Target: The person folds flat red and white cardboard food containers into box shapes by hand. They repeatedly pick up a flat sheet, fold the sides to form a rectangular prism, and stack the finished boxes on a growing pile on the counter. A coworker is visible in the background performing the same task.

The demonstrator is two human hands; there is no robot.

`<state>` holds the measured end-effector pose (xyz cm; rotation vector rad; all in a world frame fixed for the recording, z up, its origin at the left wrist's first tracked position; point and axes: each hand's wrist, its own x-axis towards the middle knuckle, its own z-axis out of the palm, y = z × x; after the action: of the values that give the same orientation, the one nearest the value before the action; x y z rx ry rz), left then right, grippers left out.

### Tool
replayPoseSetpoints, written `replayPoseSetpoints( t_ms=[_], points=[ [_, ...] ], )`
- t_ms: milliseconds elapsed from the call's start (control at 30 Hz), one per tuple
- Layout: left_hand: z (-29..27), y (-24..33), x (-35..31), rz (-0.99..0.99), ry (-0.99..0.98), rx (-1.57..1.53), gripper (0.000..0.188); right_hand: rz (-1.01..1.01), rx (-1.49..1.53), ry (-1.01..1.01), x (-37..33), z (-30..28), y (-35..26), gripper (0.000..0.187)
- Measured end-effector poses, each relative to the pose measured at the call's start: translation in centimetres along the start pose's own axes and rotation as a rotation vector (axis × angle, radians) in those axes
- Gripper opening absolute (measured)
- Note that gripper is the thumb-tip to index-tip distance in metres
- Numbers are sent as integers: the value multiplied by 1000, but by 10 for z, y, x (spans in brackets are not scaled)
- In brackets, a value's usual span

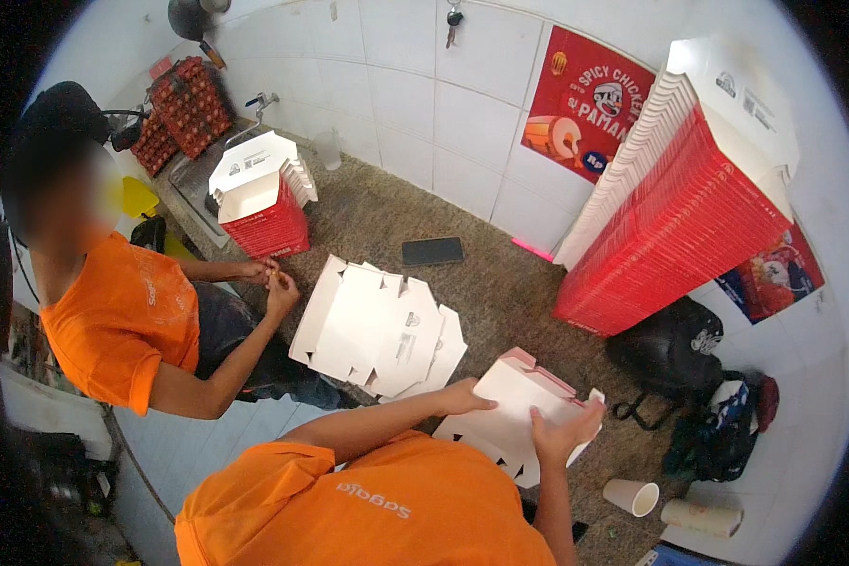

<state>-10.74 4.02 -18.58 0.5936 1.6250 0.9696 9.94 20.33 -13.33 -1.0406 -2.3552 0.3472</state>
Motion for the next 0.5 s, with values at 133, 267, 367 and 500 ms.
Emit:
replayPoseSetpoints(
  t_ms=[133,267,367,500],
  points=[
    [-20,5,6,318,-319,-373,65,200,824,81,3,20,29,111],
    [-53,40,8,327,-250,-469,64,320,1473,-524,24,-20,7,123],
    [-30,46,36,206,256,-355,51,-35,1060,-537,52,-38,-110,114],
    [-16,88,-8,390,587,-570,36,-256,758,-221,64,-45,-160,114]
  ],
)
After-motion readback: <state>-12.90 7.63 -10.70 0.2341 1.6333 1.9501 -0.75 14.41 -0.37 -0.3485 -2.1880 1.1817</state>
